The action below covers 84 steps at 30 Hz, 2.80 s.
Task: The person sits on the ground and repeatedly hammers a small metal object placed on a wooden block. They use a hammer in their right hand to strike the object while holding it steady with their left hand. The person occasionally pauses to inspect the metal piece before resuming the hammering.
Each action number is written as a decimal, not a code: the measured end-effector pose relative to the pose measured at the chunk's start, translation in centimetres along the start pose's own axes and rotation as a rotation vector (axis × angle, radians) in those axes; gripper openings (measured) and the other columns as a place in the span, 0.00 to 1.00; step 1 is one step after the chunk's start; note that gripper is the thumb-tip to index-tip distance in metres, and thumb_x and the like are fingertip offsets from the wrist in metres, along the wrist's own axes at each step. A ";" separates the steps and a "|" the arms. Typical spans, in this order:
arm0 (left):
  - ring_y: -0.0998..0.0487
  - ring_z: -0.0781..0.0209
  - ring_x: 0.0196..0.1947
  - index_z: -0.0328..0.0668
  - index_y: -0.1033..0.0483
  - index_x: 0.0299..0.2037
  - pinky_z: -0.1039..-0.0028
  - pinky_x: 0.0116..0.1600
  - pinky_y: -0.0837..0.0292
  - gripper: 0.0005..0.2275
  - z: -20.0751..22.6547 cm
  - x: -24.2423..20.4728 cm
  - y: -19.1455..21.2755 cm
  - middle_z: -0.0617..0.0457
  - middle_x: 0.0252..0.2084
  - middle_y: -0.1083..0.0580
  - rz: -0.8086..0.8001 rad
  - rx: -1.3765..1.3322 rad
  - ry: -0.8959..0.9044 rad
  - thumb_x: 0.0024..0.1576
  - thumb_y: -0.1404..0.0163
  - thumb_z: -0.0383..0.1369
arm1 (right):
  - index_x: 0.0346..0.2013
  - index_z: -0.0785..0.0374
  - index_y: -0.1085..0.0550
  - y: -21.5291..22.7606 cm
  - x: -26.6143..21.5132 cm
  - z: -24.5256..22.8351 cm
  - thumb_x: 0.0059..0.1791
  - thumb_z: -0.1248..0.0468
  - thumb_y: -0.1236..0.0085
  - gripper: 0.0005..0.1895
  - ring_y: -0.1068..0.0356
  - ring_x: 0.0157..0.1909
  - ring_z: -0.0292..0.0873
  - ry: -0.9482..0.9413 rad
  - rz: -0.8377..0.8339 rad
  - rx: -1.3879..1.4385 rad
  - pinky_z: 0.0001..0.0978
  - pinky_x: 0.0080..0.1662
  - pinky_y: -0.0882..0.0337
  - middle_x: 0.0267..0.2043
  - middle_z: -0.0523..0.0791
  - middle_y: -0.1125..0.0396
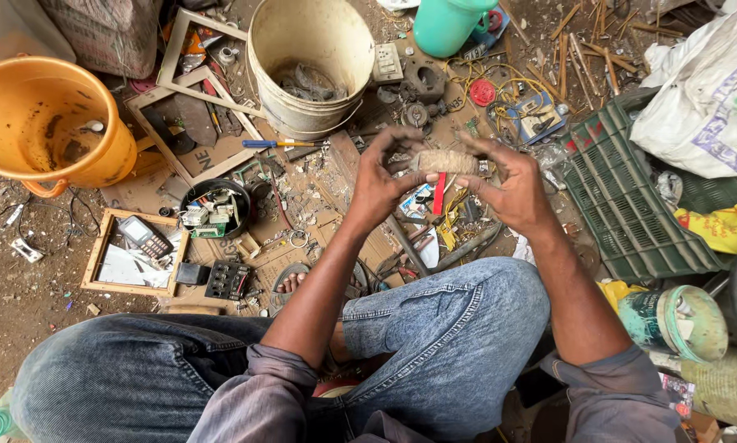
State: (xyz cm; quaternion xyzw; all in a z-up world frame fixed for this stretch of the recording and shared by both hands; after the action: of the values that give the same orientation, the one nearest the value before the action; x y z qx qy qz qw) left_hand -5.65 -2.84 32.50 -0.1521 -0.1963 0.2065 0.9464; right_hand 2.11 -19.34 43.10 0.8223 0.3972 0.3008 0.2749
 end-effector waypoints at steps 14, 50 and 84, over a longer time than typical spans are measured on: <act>0.21 0.60 0.54 0.36 0.27 0.61 0.72 0.59 0.23 0.23 -3.8 -0.1 -0.5 0.45 0.54 0.21 -0.193 -0.379 0.222 0.54 0.39 0.22 | 0.54 0.66 0.26 -1.1 -1.3 4.9 0.45 0.66 0.30 0.24 0.32 0.63 0.41 -0.091 -0.197 0.149 0.36 0.65 0.34 0.60 0.49 0.29; 0.31 0.48 0.61 0.43 0.27 0.53 0.34 0.74 0.61 0.13 -18.6 1.7 18.1 0.49 0.55 0.28 0.154 1.589 -0.110 0.59 0.47 0.32 | 0.45 0.60 0.20 -10.5 9.0 13.3 0.51 0.56 0.40 0.13 0.23 0.43 0.54 0.063 -0.248 -0.339 0.46 0.44 0.25 0.41 0.52 0.23; 0.37 0.48 0.74 0.39 0.41 0.73 0.57 0.77 0.44 0.32 -4.2 4.9 12.1 0.46 0.72 0.36 0.146 0.521 -0.122 0.59 0.40 0.29 | 0.53 0.72 0.28 -10.5 14.4 17.7 0.56 0.63 0.47 0.16 0.24 0.36 0.43 -0.536 -0.328 0.814 0.36 0.37 0.24 0.43 0.48 0.29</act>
State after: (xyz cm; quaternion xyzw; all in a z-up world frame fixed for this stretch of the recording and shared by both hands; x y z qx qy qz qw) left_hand -3.67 8.98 25.85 0.0952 -0.1817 0.3265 0.9227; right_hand 16.87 -5.73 27.98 0.8378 0.5215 -0.1466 0.0683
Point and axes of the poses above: each hand's wrist, its own x-axis towards the middle knuckle, its own y-axis out of the back of the hand, z = x × y, the point moved 6 cm from there along x, towards the middle knuckle
